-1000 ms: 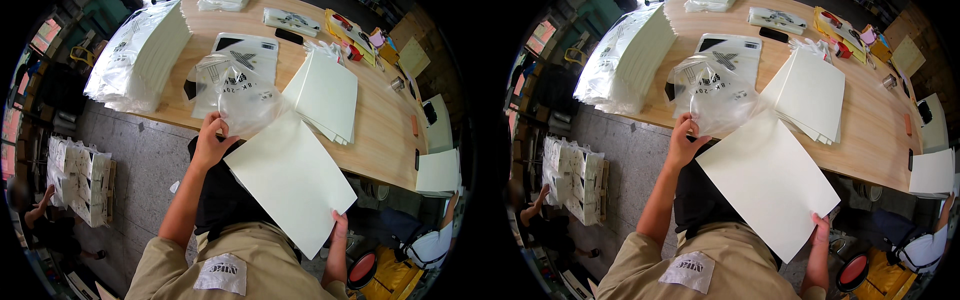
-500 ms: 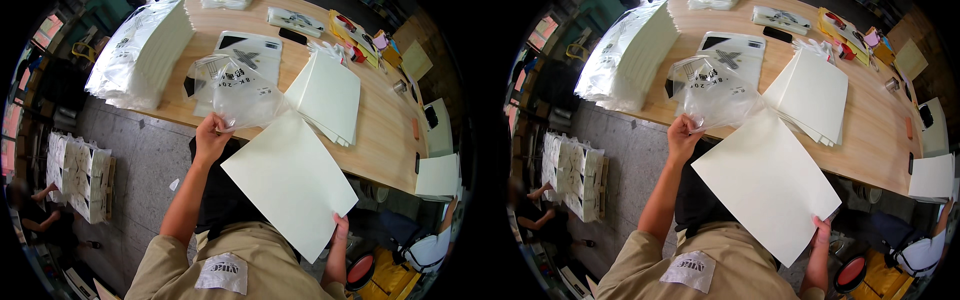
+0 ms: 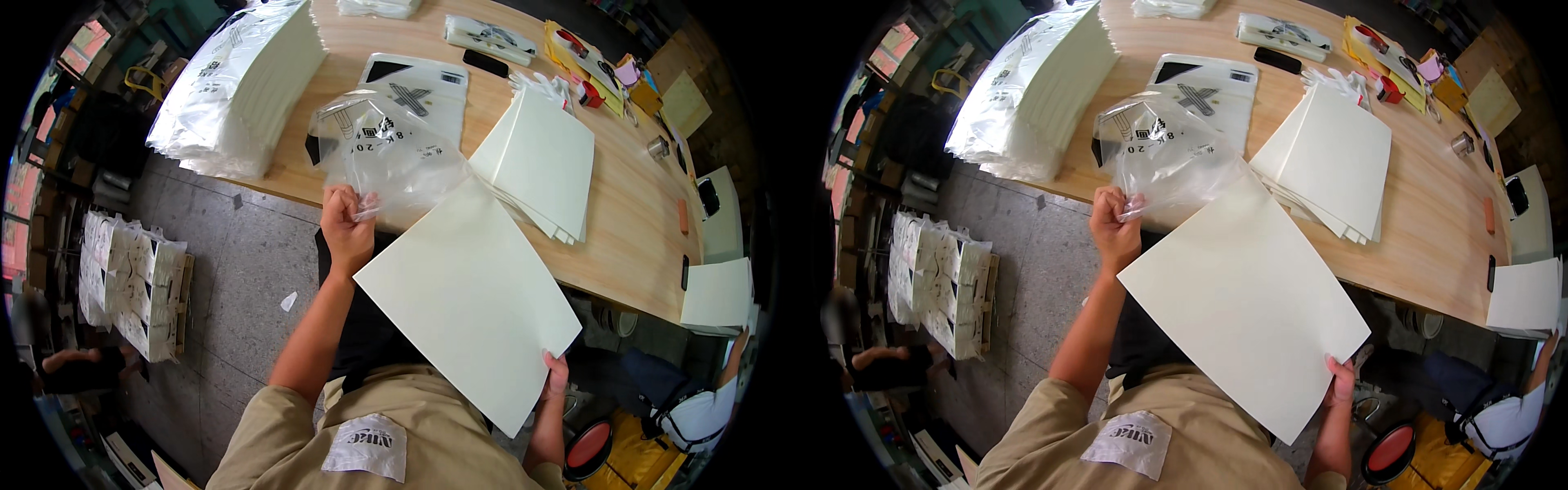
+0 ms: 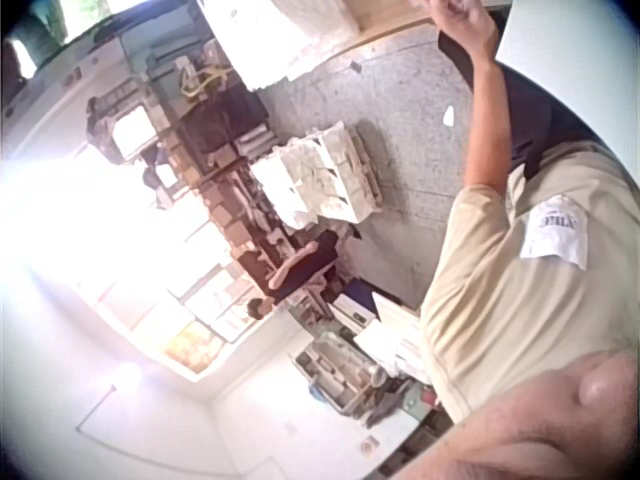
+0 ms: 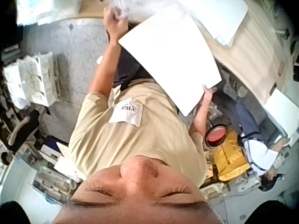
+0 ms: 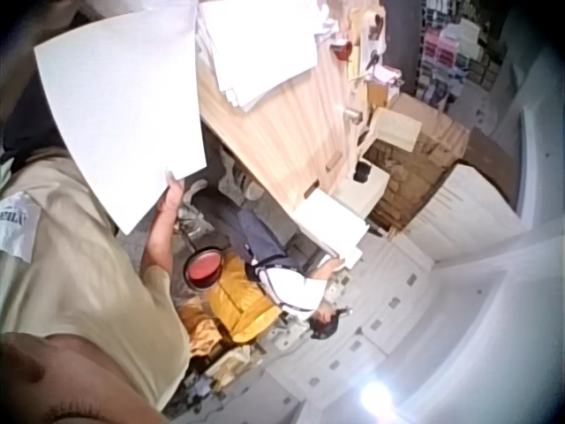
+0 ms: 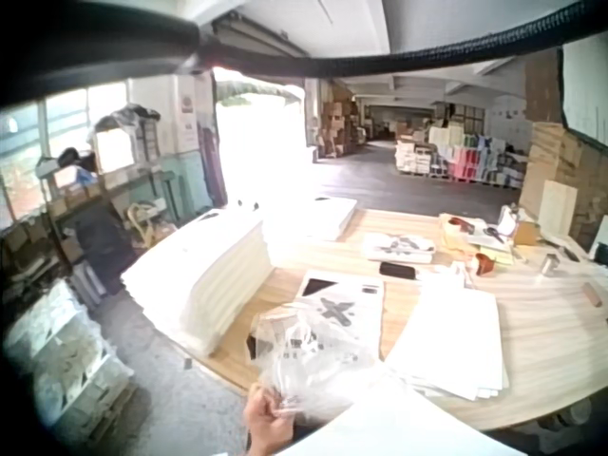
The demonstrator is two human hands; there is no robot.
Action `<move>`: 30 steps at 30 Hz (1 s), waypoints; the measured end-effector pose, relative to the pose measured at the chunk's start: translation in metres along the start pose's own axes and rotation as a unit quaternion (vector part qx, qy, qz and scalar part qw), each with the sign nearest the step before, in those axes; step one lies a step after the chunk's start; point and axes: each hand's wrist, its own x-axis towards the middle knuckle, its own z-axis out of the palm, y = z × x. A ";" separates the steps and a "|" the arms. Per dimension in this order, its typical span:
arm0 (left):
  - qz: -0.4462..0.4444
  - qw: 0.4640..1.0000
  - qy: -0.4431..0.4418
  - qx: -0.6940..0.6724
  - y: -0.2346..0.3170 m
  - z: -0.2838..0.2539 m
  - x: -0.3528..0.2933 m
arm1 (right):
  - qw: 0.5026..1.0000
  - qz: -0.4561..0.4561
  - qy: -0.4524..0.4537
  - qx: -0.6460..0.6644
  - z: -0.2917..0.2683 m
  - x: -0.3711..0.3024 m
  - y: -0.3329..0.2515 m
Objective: The person repeatedly picks up stacks of white paper, places them into clear plastic bags, and seals the bags. The packaged items are then set aside on the table.
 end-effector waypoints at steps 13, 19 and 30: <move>0.070 0.971 -0.115 0.197 0.030 -0.030 -0.018 | 0.999 -0.023 0.023 0.012 0.009 0.000 0.002; 0.033 0.949 -0.107 0.294 0.044 -0.032 -0.030 | 0.999 -0.028 0.030 0.006 0.006 0.001 0.010; 0.052 0.932 -0.132 0.333 0.045 -0.041 -0.041 | 0.999 -0.039 0.026 -0.005 0.014 0.001 0.009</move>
